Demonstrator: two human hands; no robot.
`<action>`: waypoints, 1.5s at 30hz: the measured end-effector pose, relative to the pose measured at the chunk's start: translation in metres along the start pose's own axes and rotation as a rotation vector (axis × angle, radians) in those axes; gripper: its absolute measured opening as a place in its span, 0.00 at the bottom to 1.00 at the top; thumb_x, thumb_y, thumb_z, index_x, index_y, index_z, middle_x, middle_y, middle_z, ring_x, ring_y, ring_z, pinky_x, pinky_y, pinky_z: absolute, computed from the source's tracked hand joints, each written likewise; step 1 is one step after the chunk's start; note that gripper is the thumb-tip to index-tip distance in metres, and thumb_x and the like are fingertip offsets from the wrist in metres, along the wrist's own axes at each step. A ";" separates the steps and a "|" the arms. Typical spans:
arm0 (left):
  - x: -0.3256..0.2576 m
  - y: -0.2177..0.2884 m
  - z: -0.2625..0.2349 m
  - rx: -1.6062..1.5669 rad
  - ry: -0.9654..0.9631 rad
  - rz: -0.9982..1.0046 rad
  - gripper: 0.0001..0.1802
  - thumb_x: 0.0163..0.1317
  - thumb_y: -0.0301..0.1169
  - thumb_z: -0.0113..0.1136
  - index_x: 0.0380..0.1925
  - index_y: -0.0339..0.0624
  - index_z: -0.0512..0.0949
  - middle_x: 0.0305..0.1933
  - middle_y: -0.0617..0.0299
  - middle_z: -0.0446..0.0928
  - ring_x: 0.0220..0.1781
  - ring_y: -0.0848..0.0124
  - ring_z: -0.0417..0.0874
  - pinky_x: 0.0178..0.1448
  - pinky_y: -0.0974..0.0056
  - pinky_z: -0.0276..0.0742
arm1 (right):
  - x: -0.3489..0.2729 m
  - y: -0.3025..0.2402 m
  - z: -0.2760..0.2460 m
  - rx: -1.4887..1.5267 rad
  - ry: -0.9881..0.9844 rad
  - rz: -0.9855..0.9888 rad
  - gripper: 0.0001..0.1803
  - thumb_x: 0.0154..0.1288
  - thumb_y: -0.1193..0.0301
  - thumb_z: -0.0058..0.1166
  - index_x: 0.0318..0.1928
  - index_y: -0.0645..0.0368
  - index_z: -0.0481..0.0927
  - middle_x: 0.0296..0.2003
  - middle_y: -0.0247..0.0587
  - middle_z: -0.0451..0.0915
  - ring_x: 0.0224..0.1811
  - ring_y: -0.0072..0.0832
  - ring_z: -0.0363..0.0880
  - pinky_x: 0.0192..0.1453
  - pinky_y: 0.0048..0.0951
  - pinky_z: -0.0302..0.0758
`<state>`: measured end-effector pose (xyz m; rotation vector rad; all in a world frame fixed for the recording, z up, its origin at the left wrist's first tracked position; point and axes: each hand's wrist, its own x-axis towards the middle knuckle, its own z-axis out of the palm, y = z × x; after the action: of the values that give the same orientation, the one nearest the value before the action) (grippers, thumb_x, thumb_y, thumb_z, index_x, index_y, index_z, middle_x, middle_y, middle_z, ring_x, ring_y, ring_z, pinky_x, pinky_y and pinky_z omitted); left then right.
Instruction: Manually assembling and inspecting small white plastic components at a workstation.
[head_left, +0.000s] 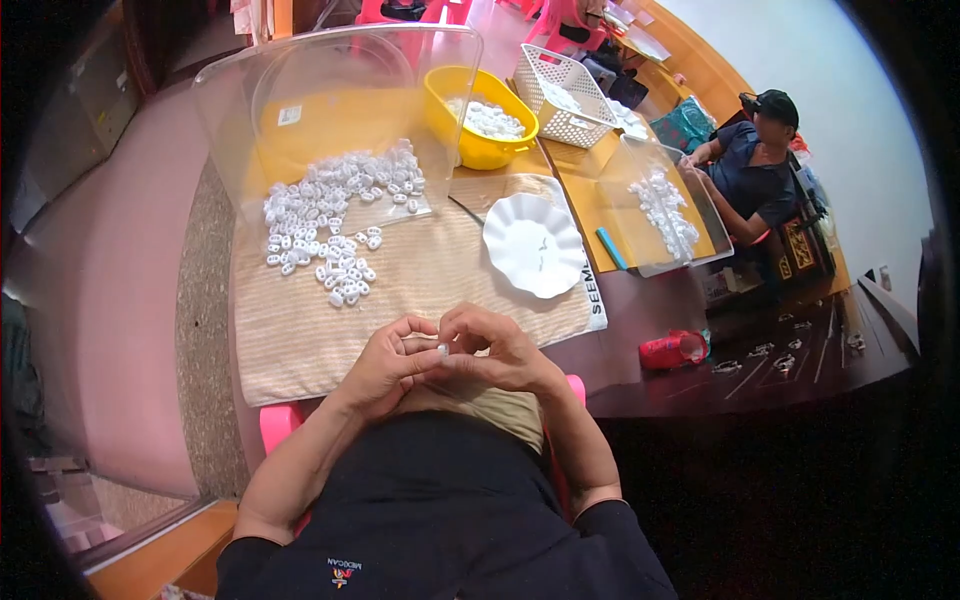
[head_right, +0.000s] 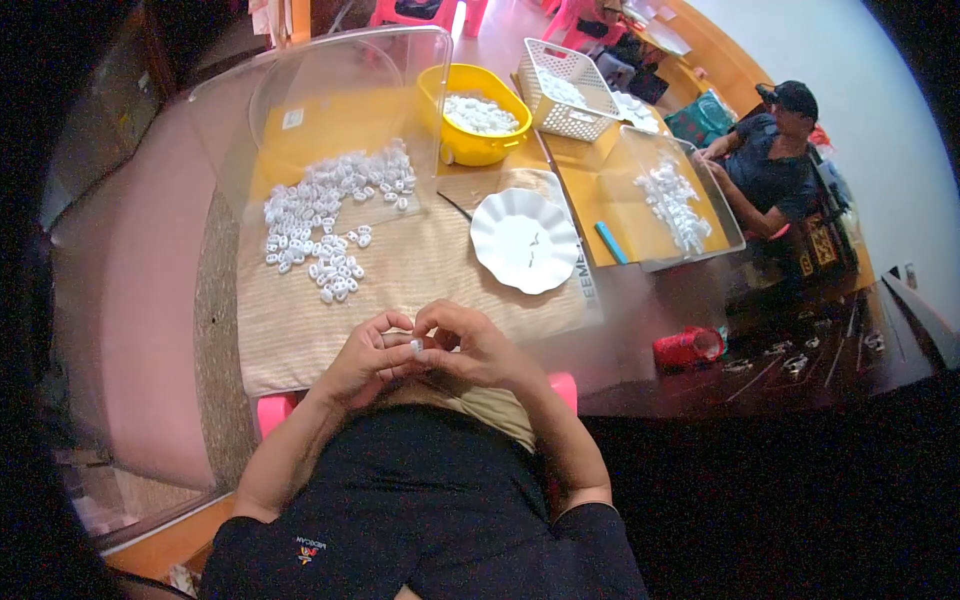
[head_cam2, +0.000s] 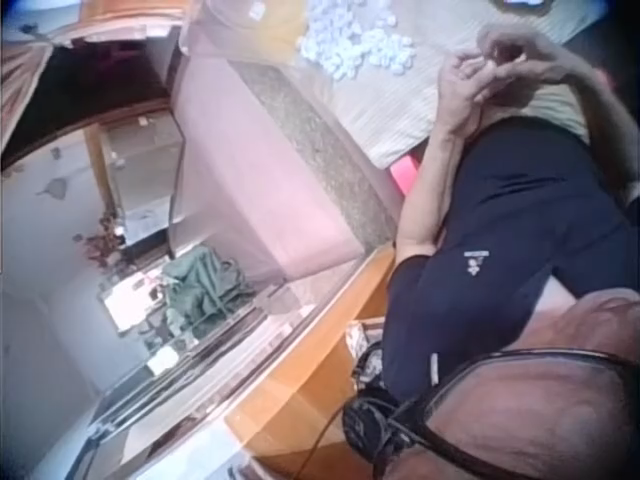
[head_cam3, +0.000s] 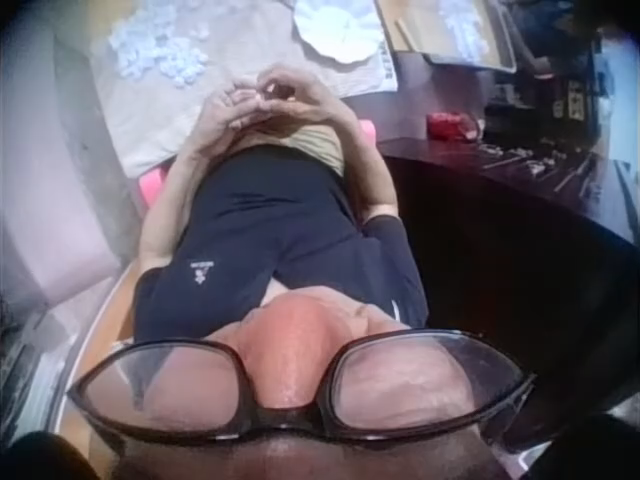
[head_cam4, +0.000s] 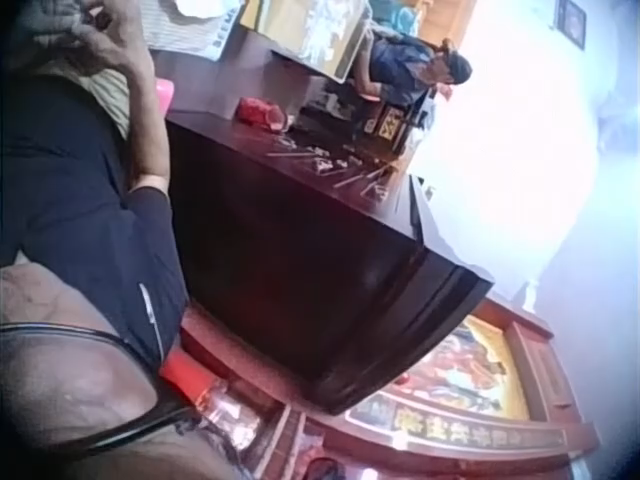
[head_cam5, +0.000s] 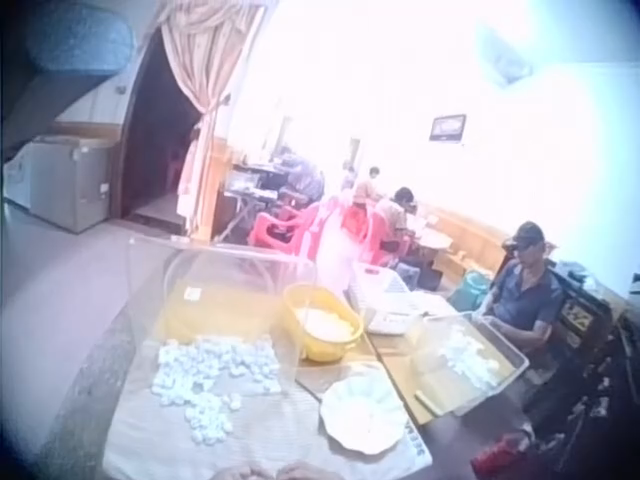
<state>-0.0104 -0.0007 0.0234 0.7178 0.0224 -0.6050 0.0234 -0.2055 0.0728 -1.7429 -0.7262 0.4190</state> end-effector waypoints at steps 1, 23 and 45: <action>0.000 0.000 0.001 0.002 -0.003 0.002 0.18 0.61 0.22 0.63 0.49 0.41 0.68 0.44 0.55 0.81 0.42 0.70 0.84 0.47 0.67 0.82 | 0.000 0.004 -0.001 0.037 -0.005 0.006 0.08 0.60 0.77 0.62 0.39 0.61 0.77 0.43 0.35 0.75 0.37 0.19 0.76 0.37 0.21 0.74; -0.002 0.005 0.004 -0.024 0.051 0.039 0.09 0.63 0.23 0.62 0.43 0.37 0.76 0.47 0.52 0.80 0.41 0.72 0.83 0.49 0.66 0.85 | 0.009 -0.003 -0.032 -0.125 0.623 -0.136 0.12 0.65 0.80 0.56 0.48 0.69 0.78 0.35 0.36 0.79 0.35 0.20 0.77 0.39 0.21 0.76; 0.000 -0.001 -0.004 -0.001 0.064 0.074 0.09 0.63 0.25 0.62 0.42 0.38 0.76 0.46 0.54 0.81 0.40 0.73 0.83 0.47 0.68 0.84 | 0.061 -0.050 -0.087 -0.561 1.181 -0.541 0.14 0.63 0.74 0.62 0.47 0.66 0.79 0.33 0.41 0.82 0.31 0.21 0.80 0.37 0.22 0.78</action>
<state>-0.0106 0.0014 0.0193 0.7339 0.0554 -0.5114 0.1097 -0.2203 0.1513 -1.8030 -0.3885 -1.2052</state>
